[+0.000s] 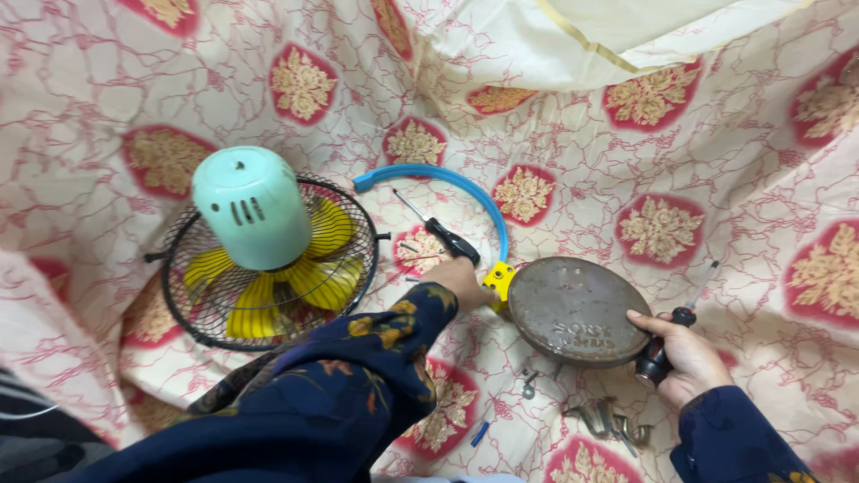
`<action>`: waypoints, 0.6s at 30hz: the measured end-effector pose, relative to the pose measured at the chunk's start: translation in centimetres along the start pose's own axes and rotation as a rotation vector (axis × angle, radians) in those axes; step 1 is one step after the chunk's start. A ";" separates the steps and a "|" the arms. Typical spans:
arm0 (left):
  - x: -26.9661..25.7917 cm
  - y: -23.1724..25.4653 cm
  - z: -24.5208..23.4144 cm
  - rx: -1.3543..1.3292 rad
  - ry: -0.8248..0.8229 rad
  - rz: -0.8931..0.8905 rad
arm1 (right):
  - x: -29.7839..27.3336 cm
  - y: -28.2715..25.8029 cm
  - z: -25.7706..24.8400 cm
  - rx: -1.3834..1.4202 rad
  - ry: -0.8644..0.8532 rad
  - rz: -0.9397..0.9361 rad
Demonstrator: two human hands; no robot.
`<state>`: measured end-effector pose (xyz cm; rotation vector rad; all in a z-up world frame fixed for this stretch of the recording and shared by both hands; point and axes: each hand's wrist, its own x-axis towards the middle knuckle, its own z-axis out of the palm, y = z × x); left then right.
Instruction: The person attaches a blue plastic fan guard to a round metal fan base using a screwdriver. They align the guard, insert screws, and tighten them while holding the base steady. The person flips the base to check alignment and continues securing the guard.
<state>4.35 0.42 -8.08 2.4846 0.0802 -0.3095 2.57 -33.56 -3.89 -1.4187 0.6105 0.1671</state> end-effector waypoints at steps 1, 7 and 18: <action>0.2 0.6 1.0 0.077 -0.013 -0.040 | -0.2 -0.2 0.0 0.005 0.012 -0.009; 2.8 -0.1 4.5 0.238 0.086 0.158 | 0.1 -1.2 -2.0 0.052 0.063 0.020; 0.1 1.6 0.0 0.352 0.093 0.356 | 1.8 1.7 -3.2 -0.045 0.020 0.083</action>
